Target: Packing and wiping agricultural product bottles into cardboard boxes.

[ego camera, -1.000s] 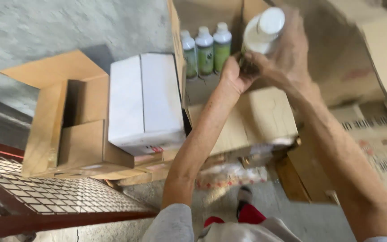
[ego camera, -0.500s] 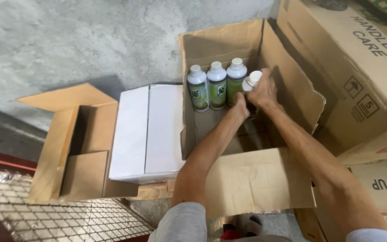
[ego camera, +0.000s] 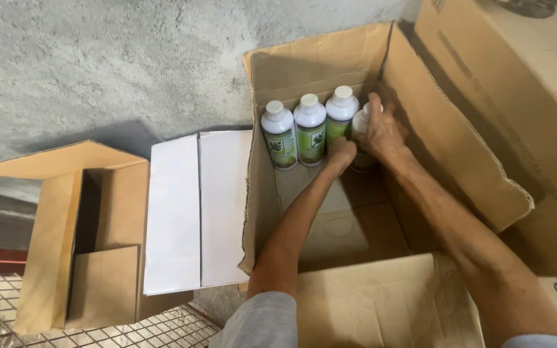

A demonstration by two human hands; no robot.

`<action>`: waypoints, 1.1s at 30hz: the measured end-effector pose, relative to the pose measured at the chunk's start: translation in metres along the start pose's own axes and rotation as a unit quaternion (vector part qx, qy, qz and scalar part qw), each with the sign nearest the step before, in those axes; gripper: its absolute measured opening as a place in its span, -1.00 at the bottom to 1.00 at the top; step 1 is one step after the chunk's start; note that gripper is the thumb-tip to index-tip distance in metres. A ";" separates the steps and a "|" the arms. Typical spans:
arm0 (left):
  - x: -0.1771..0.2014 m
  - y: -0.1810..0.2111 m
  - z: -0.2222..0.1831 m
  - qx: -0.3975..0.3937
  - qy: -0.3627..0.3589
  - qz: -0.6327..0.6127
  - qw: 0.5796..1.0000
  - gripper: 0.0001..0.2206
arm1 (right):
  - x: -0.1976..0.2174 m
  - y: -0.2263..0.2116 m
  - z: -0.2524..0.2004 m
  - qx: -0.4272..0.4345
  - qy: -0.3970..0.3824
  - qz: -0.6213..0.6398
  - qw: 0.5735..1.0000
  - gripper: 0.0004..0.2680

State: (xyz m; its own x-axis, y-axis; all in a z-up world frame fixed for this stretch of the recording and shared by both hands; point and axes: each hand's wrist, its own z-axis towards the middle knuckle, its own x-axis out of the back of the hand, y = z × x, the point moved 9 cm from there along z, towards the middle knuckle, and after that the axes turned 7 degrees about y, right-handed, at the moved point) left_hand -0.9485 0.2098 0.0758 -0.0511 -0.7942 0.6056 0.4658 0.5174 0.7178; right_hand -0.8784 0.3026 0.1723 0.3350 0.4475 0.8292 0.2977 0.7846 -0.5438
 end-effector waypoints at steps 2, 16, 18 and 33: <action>0.018 0.001 0.001 -0.046 0.019 0.069 0.996 -0.86 | -0.010 0.007 0.006 0.022 0.010 -0.043 0.999 -0.30; 0.040 0.085 0.064 -0.086 -0.206 0.327 0.918 -0.49 | -0.004 0.008 -0.004 0.071 0.040 -0.079 0.994 -0.37; 0.035 0.083 0.062 -0.127 -0.200 0.348 0.907 -0.45 | 0.005 0.002 -0.009 0.058 0.041 -0.041 0.997 -0.33; 0.023 0.075 0.062 -0.177 -0.025 0.304 0.936 -0.70 | 0.016 -0.002 -0.004 0.069 0.059 -0.030 0.995 -0.30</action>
State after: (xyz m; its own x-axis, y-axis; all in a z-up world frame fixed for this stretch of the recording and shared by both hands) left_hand -0.9688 0.2503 0.1649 0.2809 -0.3678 0.8865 0.6849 0.7239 0.0833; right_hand -0.8700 0.3058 0.1859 0.4258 0.3500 0.8344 0.1985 0.8636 -0.4635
